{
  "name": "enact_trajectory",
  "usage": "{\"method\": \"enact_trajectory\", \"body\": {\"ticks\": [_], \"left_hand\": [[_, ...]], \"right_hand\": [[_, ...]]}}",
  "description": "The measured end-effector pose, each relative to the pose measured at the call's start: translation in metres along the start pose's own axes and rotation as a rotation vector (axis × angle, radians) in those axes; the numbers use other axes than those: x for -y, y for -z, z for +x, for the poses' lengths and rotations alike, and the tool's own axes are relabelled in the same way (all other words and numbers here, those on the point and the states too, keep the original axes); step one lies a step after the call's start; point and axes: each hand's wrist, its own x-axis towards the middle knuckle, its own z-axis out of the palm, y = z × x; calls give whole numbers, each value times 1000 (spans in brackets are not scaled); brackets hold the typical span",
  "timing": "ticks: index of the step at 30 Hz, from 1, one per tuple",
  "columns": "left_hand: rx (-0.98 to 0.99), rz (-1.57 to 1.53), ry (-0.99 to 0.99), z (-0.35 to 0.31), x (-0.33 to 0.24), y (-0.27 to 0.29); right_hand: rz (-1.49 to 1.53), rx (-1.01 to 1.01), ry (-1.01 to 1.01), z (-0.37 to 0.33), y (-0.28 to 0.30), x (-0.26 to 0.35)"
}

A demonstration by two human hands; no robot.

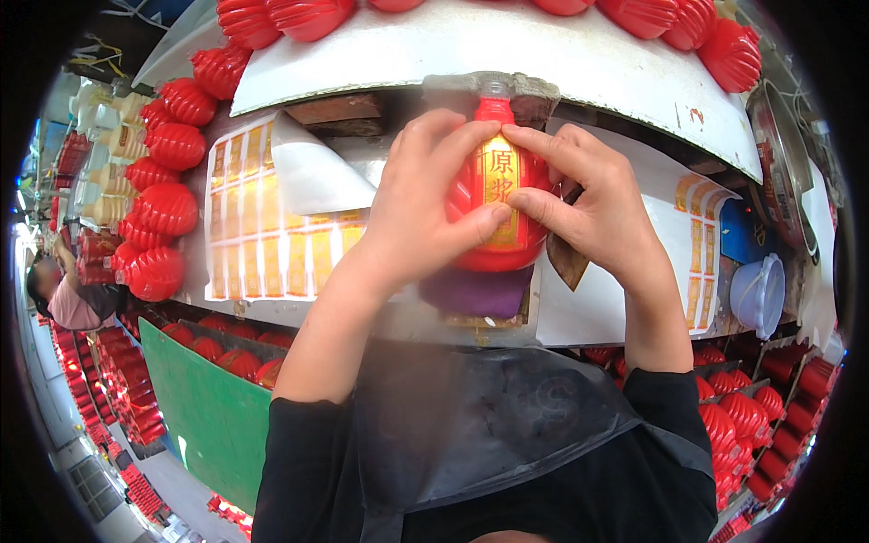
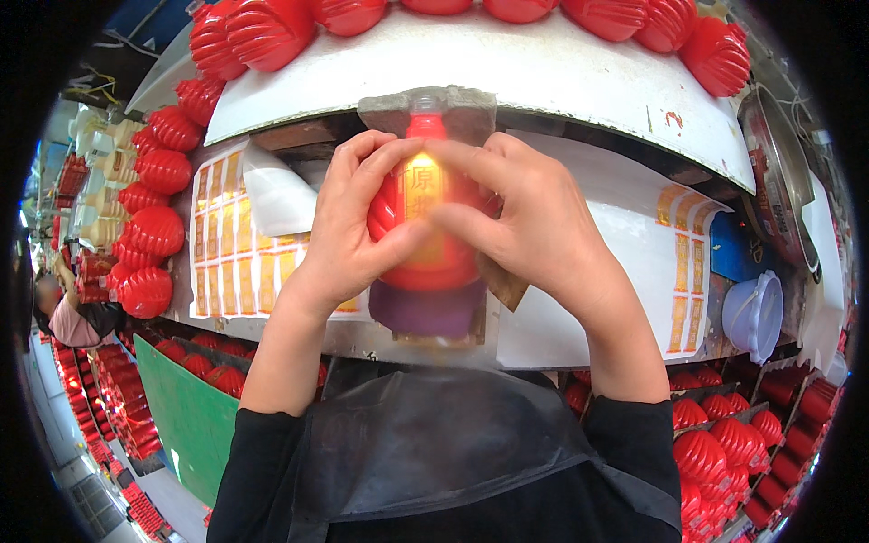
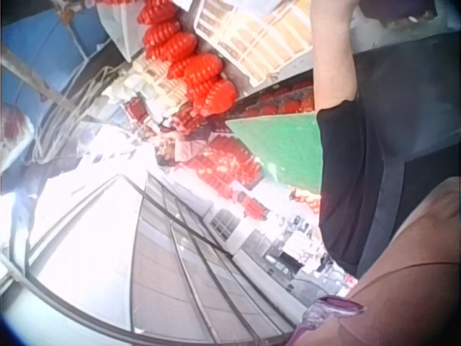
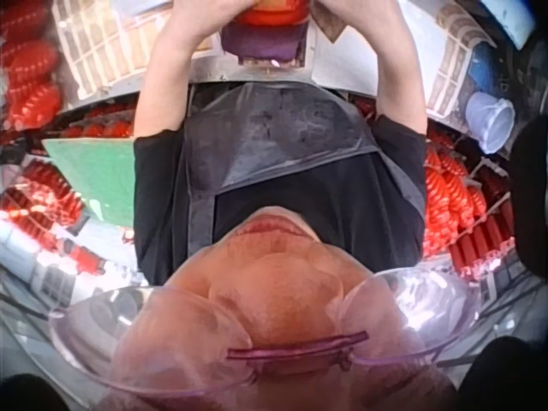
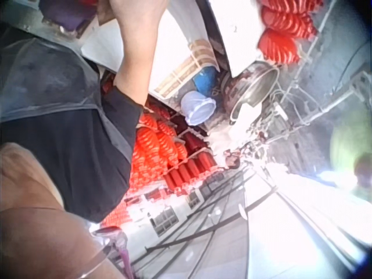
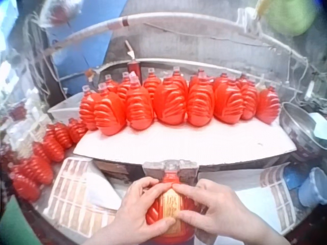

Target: The person repeatedly picks up red plastic bottles, applies a gold label to each bottle, and places the labeled bottles on a nearby tray. The process is performed one at a time in a repetitive cycle.

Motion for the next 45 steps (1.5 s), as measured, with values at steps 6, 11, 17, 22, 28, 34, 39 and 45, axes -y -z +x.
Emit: {"method": "enact_trajectory", "body": {"ticks": [6,11,17,22,28,34,39,45], "left_hand": [[-18,3,-22,0,1,-3],[-37,14,-67,1,4,-3],[-45,11,-66,0,7,-5],[-126,-108,-37,-4,7,-9],[-154,-487,163,-7,8,-11],[-36,-574,413,19,4,1],[-36,-620,570,32,-1,-4],[-57,-577,536,29,-4,-4]], "right_hand": [[11,15,6,-5,-3,-7],[117,57,-187,11,6,4],[505,3,-196,19,20,20],[-99,-217,136,22,7,19],[-233,-122,731,-24,-14,28],[48,-44,370,-52,-25,24],[98,-123,-27,-21,-1,20],[-3,-90,-102,-10,-13,13]]}}
